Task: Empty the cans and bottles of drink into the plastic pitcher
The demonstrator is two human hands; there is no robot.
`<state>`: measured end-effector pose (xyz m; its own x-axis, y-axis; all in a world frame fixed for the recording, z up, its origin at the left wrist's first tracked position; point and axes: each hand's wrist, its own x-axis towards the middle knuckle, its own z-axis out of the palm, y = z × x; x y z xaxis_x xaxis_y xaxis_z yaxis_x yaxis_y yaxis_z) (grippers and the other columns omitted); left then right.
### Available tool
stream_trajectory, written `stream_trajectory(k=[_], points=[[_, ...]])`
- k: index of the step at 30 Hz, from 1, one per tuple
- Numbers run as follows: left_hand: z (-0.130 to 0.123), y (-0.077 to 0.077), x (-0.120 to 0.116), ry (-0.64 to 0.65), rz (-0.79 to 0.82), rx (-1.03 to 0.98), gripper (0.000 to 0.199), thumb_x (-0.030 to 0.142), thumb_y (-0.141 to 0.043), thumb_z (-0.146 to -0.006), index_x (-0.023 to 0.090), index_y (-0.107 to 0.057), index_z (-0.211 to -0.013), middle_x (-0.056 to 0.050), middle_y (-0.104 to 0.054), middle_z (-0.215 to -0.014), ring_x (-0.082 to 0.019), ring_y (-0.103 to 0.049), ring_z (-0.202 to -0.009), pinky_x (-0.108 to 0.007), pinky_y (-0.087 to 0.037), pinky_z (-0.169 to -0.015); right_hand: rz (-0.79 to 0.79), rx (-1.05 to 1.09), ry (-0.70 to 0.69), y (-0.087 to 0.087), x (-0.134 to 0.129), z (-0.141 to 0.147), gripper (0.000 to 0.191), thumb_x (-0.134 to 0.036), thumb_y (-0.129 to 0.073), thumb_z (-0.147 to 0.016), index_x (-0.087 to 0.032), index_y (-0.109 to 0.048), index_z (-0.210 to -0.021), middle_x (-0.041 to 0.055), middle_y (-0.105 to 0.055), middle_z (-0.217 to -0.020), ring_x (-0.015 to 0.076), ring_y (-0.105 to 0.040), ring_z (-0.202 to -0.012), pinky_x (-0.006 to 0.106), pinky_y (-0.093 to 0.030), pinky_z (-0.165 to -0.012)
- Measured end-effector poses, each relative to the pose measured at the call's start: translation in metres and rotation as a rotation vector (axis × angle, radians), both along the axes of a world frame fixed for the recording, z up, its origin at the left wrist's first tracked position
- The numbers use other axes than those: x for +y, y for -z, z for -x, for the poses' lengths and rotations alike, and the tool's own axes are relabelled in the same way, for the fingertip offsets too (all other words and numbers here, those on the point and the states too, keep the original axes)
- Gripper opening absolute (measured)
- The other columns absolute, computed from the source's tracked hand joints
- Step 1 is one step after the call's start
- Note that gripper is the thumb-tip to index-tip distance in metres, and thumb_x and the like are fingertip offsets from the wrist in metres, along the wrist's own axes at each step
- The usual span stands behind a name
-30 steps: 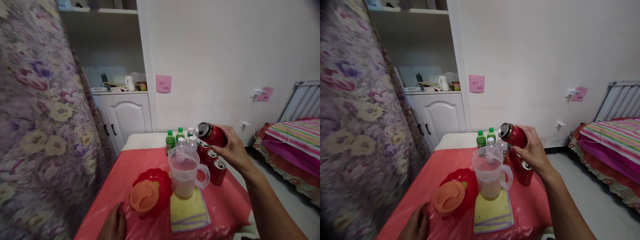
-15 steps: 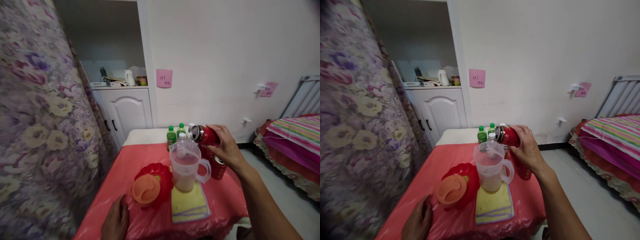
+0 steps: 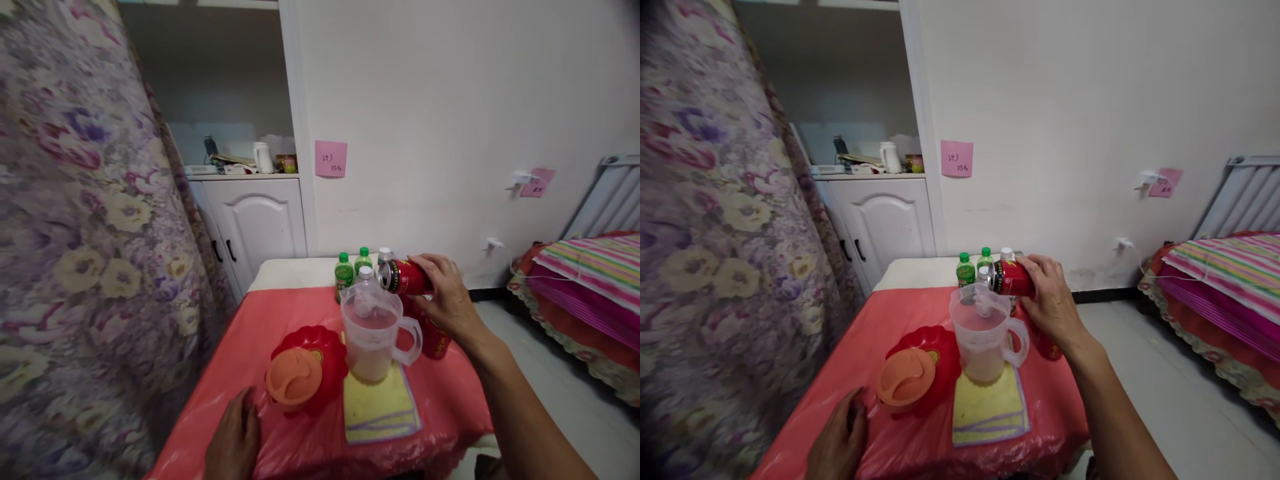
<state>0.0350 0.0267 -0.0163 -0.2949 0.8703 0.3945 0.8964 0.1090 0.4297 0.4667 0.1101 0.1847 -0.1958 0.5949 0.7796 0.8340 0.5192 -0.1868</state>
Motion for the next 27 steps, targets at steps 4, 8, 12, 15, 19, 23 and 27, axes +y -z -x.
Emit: stream_trajectory(k=[4, 8, 12, 15, 19, 23, 27], points=[[0.0, 0.0, -0.001, 0.0, 0.03, -0.008, 0.04, 0.037, -0.036, -0.093, 0.018, -0.059, -0.12, -0.012, -0.072, -0.122, -0.023, -0.071, -0.106, -0.034, -0.056, -0.092, -0.012, 0.001, 0.007, -0.002, -0.002, 0.004, 0.069, -0.008, -0.059, -0.075, -0.029, -0.043, -0.139, 0.0104, -0.052, -0.128, 0.0322, -0.049, -0.116, 0.053, -0.044, -0.101], [0.0, 0.001, -0.001, -0.002, 0.046, -0.029, 0.043, 0.038, -0.034, -0.094, 0.017, -0.057, -0.122, -0.013, -0.07, -0.125, -0.023, -0.069, -0.109, -0.035, -0.055, -0.094, -0.047, -0.022, 0.015, -0.002, -0.002, 0.006, 0.068, -0.008, -0.058, -0.075, -0.028, -0.044, -0.138, 0.0106, -0.054, -0.128, 0.0318, -0.048, -0.116, 0.052, -0.043, -0.102], [0.001, 0.003, 0.0, 0.005, 0.038, -0.03, 0.044, 0.039, -0.034, -0.094, 0.016, -0.058, -0.122, -0.013, -0.07, -0.125, -0.024, -0.068, -0.111, -0.037, -0.054, -0.097, -0.064, -0.034, 0.015, -0.002, -0.001, 0.006, 0.068, -0.008, -0.058, -0.076, -0.028, -0.043, -0.139, 0.0105, -0.054, -0.129, 0.0317, -0.048, -0.118, 0.051, -0.042, -0.102], [0.002, 0.005, 0.001, 0.011, 0.019, -0.024, 0.042, 0.039, -0.034, -0.094, 0.016, -0.058, -0.121, -0.013, -0.071, -0.123, -0.023, -0.069, -0.111, -0.036, -0.054, -0.097, -0.072, -0.045, 0.018, -0.001, -0.001, 0.006, 0.068, -0.008, -0.057, -0.077, -0.03, -0.042, -0.14, 0.01, -0.054, -0.129, 0.0317, -0.048, -0.12, 0.052, -0.04, -0.103], [0.001, 0.005, 0.0, 0.004, 0.013, -0.02, 0.04, 0.038, -0.035, -0.094, 0.018, -0.058, -0.12, -0.011, -0.072, -0.121, -0.022, -0.07, -0.107, -0.034, -0.055, -0.093, -0.083, -0.057, 0.058, -0.001, 0.0, 0.007, 0.067, -0.009, -0.058, -0.078, -0.03, -0.043, -0.139, 0.0097, -0.055, -0.13, 0.032, -0.048, -0.121, 0.052, -0.039, -0.103], [0.001, 0.004, -0.002, 0.003, 0.007, -0.027, 0.04, 0.038, -0.035, -0.094, 0.018, -0.058, -0.12, -0.011, -0.072, -0.121, -0.023, -0.07, -0.107, -0.035, -0.056, -0.093, -0.099, -0.068, 0.083, -0.003, -0.002, 0.009, 0.066, -0.01, -0.058, -0.078, -0.031, -0.044, -0.139, 0.0099, -0.056, -0.13, 0.0328, -0.048, -0.122, 0.054, -0.037, -0.103], [0.001, 0.003, -0.001, 0.001, 0.037, -0.04, 0.042, 0.039, -0.034, -0.094, 0.017, -0.058, -0.122, -0.012, -0.071, -0.123, -0.023, -0.069, -0.109, -0.035, -0.055, -0.094, -0.09, -0.082, 0.115, -0.003, -0.005, 0.011, 0.065, -0.009, -0.058, -0.078, -0.031, -0.045, -0.138, 0.0099, -0.057, -0.131, 0.0339, -0.047, -0.125, 0.058, -0.032, -0.106]])
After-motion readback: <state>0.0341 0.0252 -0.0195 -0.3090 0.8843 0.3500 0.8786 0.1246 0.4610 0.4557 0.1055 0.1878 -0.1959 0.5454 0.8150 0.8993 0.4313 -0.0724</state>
